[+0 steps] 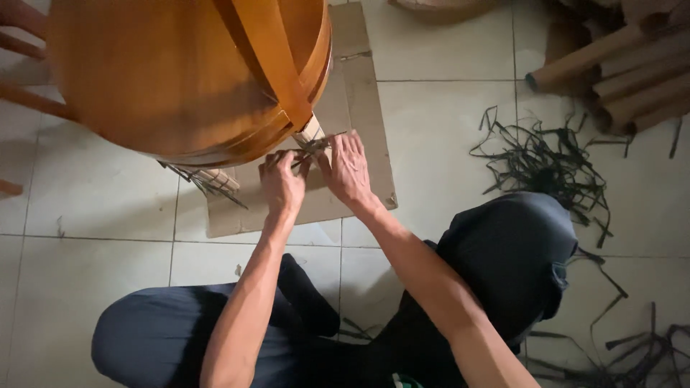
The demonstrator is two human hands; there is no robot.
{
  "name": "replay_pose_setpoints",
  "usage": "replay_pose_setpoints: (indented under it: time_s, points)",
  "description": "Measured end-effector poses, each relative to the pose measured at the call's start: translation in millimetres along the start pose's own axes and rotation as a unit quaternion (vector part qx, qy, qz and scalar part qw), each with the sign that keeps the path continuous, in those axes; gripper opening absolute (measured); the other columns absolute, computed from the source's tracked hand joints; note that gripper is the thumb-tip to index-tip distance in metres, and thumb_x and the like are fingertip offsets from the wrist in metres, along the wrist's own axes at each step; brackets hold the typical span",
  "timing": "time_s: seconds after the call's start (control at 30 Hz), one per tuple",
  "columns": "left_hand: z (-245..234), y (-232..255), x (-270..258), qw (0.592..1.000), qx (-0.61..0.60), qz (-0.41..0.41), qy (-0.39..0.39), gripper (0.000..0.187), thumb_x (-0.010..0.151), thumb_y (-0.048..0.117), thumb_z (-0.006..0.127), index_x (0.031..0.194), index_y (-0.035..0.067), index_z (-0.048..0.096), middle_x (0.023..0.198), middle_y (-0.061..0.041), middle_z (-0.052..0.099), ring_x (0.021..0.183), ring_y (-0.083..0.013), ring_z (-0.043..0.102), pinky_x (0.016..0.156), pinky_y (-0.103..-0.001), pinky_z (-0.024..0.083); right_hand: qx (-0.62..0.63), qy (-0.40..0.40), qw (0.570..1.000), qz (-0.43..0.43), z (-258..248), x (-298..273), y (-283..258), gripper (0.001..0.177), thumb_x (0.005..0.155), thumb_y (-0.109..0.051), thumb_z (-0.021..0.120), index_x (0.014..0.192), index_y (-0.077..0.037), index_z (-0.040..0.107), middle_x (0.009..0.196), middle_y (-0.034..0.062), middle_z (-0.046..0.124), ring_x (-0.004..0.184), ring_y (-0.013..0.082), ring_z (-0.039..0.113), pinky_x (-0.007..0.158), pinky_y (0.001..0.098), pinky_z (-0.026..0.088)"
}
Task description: Wrapping the legs of a wooden stool with protective cardboard and securing them with plastic ties.
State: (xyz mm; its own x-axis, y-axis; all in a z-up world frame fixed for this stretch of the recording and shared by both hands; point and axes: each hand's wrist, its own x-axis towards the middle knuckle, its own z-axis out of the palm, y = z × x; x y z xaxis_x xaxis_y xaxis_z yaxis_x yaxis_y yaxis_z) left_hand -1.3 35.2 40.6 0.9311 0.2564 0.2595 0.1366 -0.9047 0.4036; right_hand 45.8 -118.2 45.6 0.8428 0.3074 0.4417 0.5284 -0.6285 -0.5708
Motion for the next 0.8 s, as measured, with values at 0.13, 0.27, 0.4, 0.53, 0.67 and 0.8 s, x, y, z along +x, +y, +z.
replay_pose_setpoints:
  time_s: [0.13, 0.27, 0.4, 0.53, 0.67, 0.8]
  points:
    - [9.8, -3.1, 5.7, 0.999, 0.031, -0.024, 0.007, 0.024, 0.087, 0.039, 0.083, 0.093, 0.018, 0.073, 0.086, -0.002, 0.074, 0.086, -0.0259, 0.071, 0.079, -0.041, 0.051, 0.071, -0.115, 0.984, 0.117, 14.2, -3.1, 1.4, 0.020, 0.105, -0.038, 0.051, 0.109, -0.018, 0.049, 0.084, 0.0150, 0.069, 0.083, 0.0437, 0.072, 0.072, 0.0590, 0.054]
    - [-0.8, 11.0, 4.7, 0.999, -0.026, -0.045, -0.011, 0.006, 0.090, 0.016, 0.078, 0.089, 0.012, 0.073, 0.081, -0.009, 0.072, 0.081, -0.0307, 0.073, 0.075, -0.043, 0.056, 0.128, -0.146, 0.959, 0.207, 24.9, -9.7, 13.8, 0.020, 0.103, -0.041, 0.055, 0.099, -0.021, 0.058, 0.073, 0.0131, 0.070, 0.077, 0.0428, 0.072, 0.070, 0.0565, 0.053]
    - [-4.0, 15.2, -1.7, 0.994, -0.107, -0.011, -0.003, 0.005, 0.092, 0.008, 0.072, 0.092, 0.012, 0.068, 0.083, -0.010, 0.066, 0.082, -0.0316, 0.071, 0.074, -0.043, 0.056, 0.259, -0.131, 0.913, 0.288, 26.3, -12.6, 22.3, 0.023, 0.099, -0.047, 0.060, 0.094, -0.025, 0.067, 0.069, 0.0041, 0.072, 0.075, 0.0300, 0.074, 0.072, 0.0417, 0.056]
    - [13.0, 6.9, -3.3, 0.988, -0.153, -0.015, 0.006, 0.012, 0.091, 0.001, 0.071, 0.088, 0.011, 0.065, 0.081, -0.009, 0.064, 0.080, -0.0306, 0.071, 0.072, -0.040, 0.056, 0.595, -0.110, 0.695, 0.388, 12.2, -12.1, 16.7, 0.016, 0.099, -0.018, 0.062, 0.094, -0.006, 0.071, 0.054, -0.0084, 0.036, 0.037, 0.0060, 0.035, 0.032, 0.0236, 0.028]
    - [21.4, 9.3, -2.3, 0.965, -0.242, -0.062, 0.083, 0.013, 0.089, -0.003, 0.074, 0.087, 0.006, 0.065, 0.079, -0.013, 0.066, 0.076, -0.0337, 0.071, 0.067, -0.039, 0.059, 0.688, -0.070, 0.554, 0.464, 8.8, -2.0, 13.6, 0.015, 0.095, -0.006, 0.058, 0.086, -0.002, 0.070, 0.054, -0.0134, 0.024, 0.041, -0.0005, 0.026, 0.037, 0.0166, 0.021]
    - [62.5, -11.7, -5.8, 0.960, -0.225, -0.113, 0.125, 0.015, 0.083, 0.002, 0.079, 0.081, 0.010, 0.066, 0.074, -0.012, 0.069, 0.072, -0.0321, 0.074, 0.061, -0.035, 0.059, 0.693, -0.071, 0.522, 0.492, 23.4, 6.9, 18.4, 0.014, 0.093, -0.005, 0.057, 0.084, 0.001, 0.067, 0.055, -0.0148, 0.022, 0.041, -0.0005, 0.026, 0.036, 0.0154, 0.020]
